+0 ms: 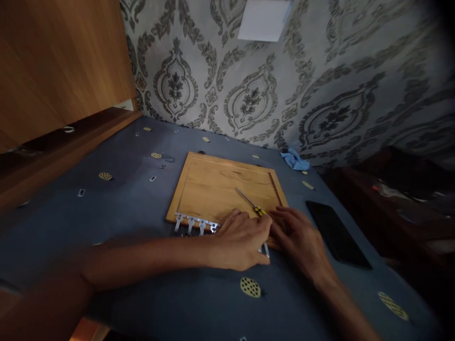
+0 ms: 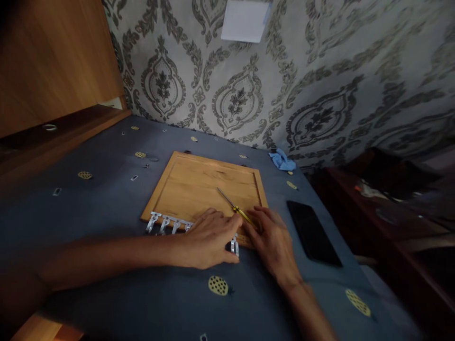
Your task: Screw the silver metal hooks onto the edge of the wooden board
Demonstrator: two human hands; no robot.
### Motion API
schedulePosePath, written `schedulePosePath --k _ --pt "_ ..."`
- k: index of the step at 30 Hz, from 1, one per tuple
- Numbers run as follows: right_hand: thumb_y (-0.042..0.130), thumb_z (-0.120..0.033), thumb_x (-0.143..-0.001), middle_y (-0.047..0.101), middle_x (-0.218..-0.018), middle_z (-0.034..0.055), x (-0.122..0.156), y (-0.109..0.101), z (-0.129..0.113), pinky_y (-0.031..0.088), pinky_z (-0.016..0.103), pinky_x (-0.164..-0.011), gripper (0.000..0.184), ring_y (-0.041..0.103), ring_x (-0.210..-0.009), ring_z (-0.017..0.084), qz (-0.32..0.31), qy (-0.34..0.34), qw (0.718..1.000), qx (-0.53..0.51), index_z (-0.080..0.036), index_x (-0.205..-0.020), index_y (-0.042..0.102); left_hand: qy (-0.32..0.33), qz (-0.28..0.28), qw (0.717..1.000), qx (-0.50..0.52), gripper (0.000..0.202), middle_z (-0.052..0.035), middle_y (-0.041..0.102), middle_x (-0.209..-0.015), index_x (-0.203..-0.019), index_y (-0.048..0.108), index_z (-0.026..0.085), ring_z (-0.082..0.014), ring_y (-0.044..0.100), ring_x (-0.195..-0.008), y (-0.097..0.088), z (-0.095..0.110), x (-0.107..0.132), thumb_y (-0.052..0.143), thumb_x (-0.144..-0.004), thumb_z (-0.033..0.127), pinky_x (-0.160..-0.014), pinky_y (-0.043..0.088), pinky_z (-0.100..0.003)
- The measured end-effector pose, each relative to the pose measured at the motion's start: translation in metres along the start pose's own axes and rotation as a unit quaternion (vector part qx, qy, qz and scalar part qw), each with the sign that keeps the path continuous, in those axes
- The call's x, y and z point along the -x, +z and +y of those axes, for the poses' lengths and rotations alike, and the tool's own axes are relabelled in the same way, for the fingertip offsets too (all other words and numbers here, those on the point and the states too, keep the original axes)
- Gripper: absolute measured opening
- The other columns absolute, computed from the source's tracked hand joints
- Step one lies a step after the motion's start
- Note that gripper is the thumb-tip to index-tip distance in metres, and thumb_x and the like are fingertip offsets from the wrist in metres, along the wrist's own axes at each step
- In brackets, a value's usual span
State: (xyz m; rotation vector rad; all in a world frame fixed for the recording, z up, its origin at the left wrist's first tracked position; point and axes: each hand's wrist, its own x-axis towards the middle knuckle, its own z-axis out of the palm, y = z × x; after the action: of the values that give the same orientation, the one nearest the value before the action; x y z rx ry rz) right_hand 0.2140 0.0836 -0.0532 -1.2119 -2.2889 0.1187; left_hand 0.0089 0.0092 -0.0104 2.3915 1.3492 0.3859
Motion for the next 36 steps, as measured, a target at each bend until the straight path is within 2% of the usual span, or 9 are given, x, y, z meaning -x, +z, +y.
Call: schedulePosePath --k 5,13,18,20,24,27,30,32,36 --pt "0.047 -0.054 -0.093 0.074 -0.1 0.0114 -0.001 -0.002 -0.007 0.057 0.043 -0.081 0.039 0.071 -0.092 0.029 -0.033 0.006 0.999 -0.029 -0.024 -0.094 0.072 0.001 0.001 1.0 0.006 0.054 -0.0122 0.066 -0.114 -0.121 0.046 0.013 -0.0298 0.059 -0.109 -0.001 0.0 0.0 0.072 -0.085 0.045 -0.096 0.04 -0.041" --pt "0.047 -0.056 -0.091 0.073 -0.093 0.0098 -0.012 0.003 -0.019 0.055 0.042 -0.08 0.037 0.069 -0.089 0.028 0.046 0.015 0.998 -0.035 -0.025 -0.09 0.067 -0.009 -0.017 1.0 0.005 0.054 -0.0144 0.065 -0.114 -0.122 0.047 0.011 -0.0298 0.059 -0.112 -0.006 0.002 0.0 0.07 -0.087 0.044 -0.097 0.039 -0.041" --pt "0.051 -0.056 -0.089 0.073 -0.093 0.01 -0.028 0.011 -0.022 0.055 0.043 -0.082 0.034 0.069 -0.09 0.029 0.058 0.016 0.997 -0.054 -0.025 -0.088 0.067 -0.021 -0.029 0.999 0.017 0.056 -0.0156 0.063 -0.122 -0.127 0.044 0.012 -0.0318 0.055 -0.12 -0.006 0.003 0.001 0.069 -0.088 0.043 -0.103 0.037 -0.046" --pt "0.051 -0.055 -0.088 0.073 -0.093 0.0098 -0.033 0.015 -0.02 0.055 0.043 -0.08 0.034 0.07 -0.089 0.029 0.046 0.02 0.997 -0.059 -0.025 -0.088 0.067 -0.015 -0.023 0.999 0.025 0.059 -0.016 0.063 -0.124 -0.131 0.042 0.012 -0.0327 0.054 -0.122 -0.005 0.003 0.0 0.069 -0.088 0.043 -0.105 0.036 -0.048" --pt "0.052 -0.054 -0.088 0.074 -0.089 0.0097 -0.038 0.018 -0.015 0.056 0.044 -0.077 0.034 0.071 -0.086 0.03 -0.031 -0.004 0.997 -0.065 -0.025 -0.088 0.069 -0.012 -0.024 0.999 0.024 0.065 -0.0169 0.064 -0.124 -0.134 0.041 0.01 -0.0336 0.054 -0.123 -0.003 0.002 -0.001 0.071 -0.087 0.042 -0.105 0.036 -0.049" --pt "0.055 -0.056 -0.086 0.075 -0.092 0.0097 -0.044 0.015 -0.014 0.056 0.045 -0.076 0.036 0.072 -0.086 0.031 -0.059 -0.01 0.996 -0.066 -0.025 -0.091 0.071 -0.013 -0.024 0.999 0.024 0.069 -0.0203 0.06 -0.132 -0.136 0.038 0.006 -0.0347 0.051 -0.127 -0.002 0.001 -0.002 0.07 -0.087 0.043 -0.108 0.033 -0.051" --pt "0.056 -0.057 -0.087 0.076 -0.098 0.0098 -0.067 0.012 -0.022 0.057 0.044 -0.077 0.037 0.072 -0.089 0.03 -0.053 -0.02 0.996 -0.066 -0.025 -0.096 0.072 -0.012 -0.04 0.998 0.036 0.066 -0.021 0.059 -0.132 -0.136 0.039 0.007 -0.0358 0.05 -0.128 -0.006 0.001 -0.002 0.067 -0.089 0.044 -0.109 0.032 -0.053" --pt "0.056 -0.054 -0.088 0.077 -0.095 0.0101 -0.092 0.014 -0.037 0.056 0.042 -0.075 0.036 0.072 -0.087 0.029 -0.069 -0.067 0.994 -0.059 -0.023 -0.094 0.073 -0.013 -0.058 0.997 0.042 0.061 -0.0193 0.063 -0.127 -0.133 0.042 0.007 -0.0355 0.052 -0.126 -0.01 0.001 -0.001 0.066 -0.09 0.043 -0.108 0.033 -0.052" --pt "0.058 -0.034 -0.091 0.077 -0.099 0.0096 -0.158 0.039 -0.085 0.055 0.038 -0.078 0.023 0.072 -0.085 0.025 -0.185 -0.194 0.963 -0.026 -0.021 -0.101 0.074 -0.009 -0.059 0.997 0.038 0.054 -0.0166 0.067 -0.121 -0.128 0.046 0.007 -0.0358 0.057 -0.119 -0.017 0.003 0.002 0.067 -0.091 0.041 -0.103 0.037 -0.051"
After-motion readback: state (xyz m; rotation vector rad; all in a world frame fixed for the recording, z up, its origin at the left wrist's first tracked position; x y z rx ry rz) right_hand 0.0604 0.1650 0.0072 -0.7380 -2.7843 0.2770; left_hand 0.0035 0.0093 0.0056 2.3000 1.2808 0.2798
